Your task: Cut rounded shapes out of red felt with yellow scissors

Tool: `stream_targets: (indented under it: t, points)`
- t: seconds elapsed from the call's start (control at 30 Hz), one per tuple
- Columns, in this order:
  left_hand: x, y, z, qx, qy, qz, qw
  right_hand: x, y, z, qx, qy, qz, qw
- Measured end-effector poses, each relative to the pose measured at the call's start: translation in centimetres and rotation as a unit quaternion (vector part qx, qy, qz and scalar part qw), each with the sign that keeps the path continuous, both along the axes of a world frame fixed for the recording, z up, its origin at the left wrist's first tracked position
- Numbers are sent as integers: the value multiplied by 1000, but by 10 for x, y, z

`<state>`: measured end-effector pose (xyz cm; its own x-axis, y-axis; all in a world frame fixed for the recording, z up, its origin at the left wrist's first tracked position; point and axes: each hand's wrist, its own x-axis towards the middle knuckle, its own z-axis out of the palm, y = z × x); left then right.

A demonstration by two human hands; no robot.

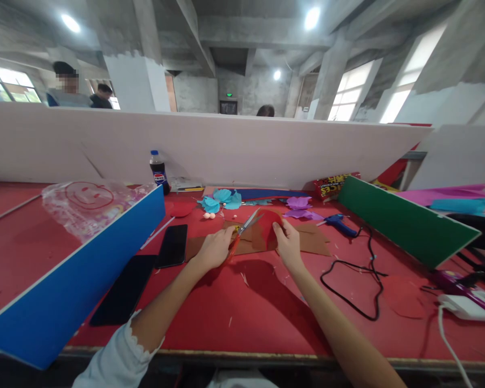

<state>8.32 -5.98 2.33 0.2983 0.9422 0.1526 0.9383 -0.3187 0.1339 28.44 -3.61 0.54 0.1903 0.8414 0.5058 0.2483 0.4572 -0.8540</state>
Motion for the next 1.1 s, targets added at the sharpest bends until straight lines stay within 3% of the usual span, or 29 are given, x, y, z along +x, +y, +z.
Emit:
stream_targets:
  t: [1.1]
  points:
    - [-1,2,-1,32,-3,-10,999,-6,-6,1,8,-60,29,998]
